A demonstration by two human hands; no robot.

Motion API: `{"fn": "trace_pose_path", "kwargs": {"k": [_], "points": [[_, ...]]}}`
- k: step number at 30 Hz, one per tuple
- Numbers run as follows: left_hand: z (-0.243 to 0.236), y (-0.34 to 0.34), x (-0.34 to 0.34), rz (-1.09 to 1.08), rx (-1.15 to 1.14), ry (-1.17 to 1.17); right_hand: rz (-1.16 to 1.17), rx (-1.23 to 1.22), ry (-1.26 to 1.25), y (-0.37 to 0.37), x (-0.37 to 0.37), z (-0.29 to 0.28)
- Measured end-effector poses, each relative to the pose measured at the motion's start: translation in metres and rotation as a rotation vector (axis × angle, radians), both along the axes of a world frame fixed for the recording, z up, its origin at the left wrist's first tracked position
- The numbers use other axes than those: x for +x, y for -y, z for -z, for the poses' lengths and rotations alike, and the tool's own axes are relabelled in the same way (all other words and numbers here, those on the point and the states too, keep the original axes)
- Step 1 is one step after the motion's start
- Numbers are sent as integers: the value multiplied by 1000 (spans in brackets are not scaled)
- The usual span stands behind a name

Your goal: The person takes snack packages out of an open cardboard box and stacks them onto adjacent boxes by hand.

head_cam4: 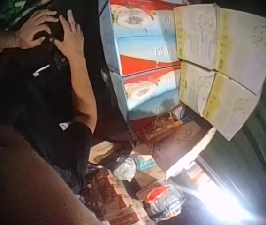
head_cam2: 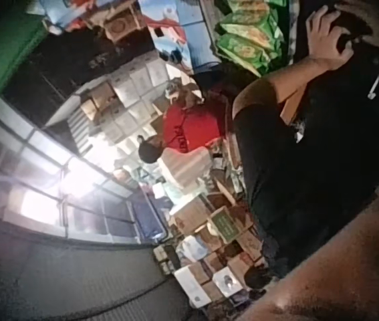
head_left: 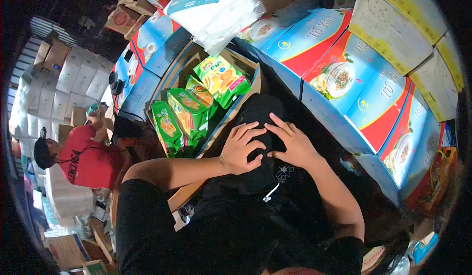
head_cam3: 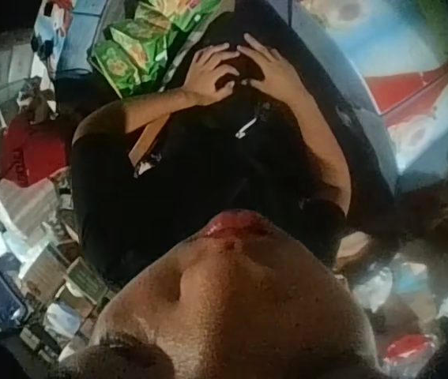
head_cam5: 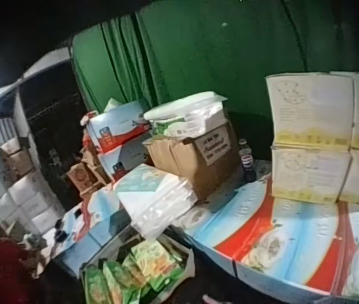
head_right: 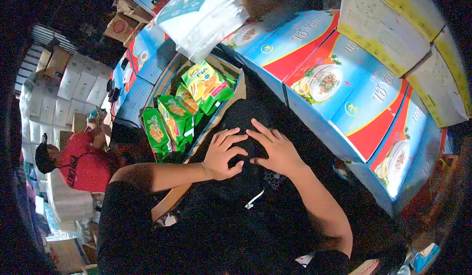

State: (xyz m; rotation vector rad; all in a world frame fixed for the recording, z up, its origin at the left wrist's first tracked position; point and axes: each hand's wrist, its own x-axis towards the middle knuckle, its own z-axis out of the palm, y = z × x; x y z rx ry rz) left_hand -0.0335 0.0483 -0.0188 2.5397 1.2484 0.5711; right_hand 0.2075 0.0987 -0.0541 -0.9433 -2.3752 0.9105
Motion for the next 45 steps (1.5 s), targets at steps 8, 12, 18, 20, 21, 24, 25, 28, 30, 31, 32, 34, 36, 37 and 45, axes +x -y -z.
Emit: {"fn": "trace_pose_path", "kwargs": {"k": [8, 12, 18, 20, 21, 24, 25, 28, 30, 31, 32, 34, 36, 37, 45], "points": [[-1, 6, 4, -23, 59, 40, 182, 110, -201, -19, -18, -13], [-9, 2, -9, -322, 334, -64, 394, 272, -383, -61, -64, -13], [-52, -60, -42, -701, 398, -406, 414, 274, -229, -97, -110, 4], [-52, -69, -55, -740, 230, -504, 337, 210, -184, -97, -112, 3], [-51, -76, -60, -779, 56, -599, 340, 183, -198, -98, -116, 3], [-42, -81, -58, -769, -7, -546, 363, 189, -235, -92, -119, -1], [-43, -78, -55, -781, -45, -537, 311, 160, -184, -92, -116, -4], [-60, -68, -43, -762, -139, -360, 351, 216, -261, -82, -109, -7], [-70, -59, -40, -716, -195, -353, 352, 117, -380, -69, -105, -12], [-71, -52, -43, -722, -177, -234, 345, -45, -403, -66, -113, -8], [-72, -42, -47, -741, -162, -112, 343, -14, -469, -60, -113, -12], [-67, -39, -57, -728, -142, -10, 355, 22, -537, -54, -113, -18], [-66, -35, -57, -721, -19, 75, 320, 103, -631, -51, -115, -20], [-71, -33, -51, -706, -18, 69, 330, 71, -632, -45, -118, -25], [-144, 25, 21, -656, 44, 518, 332, 342, -764, 43, -45, -119]]}}
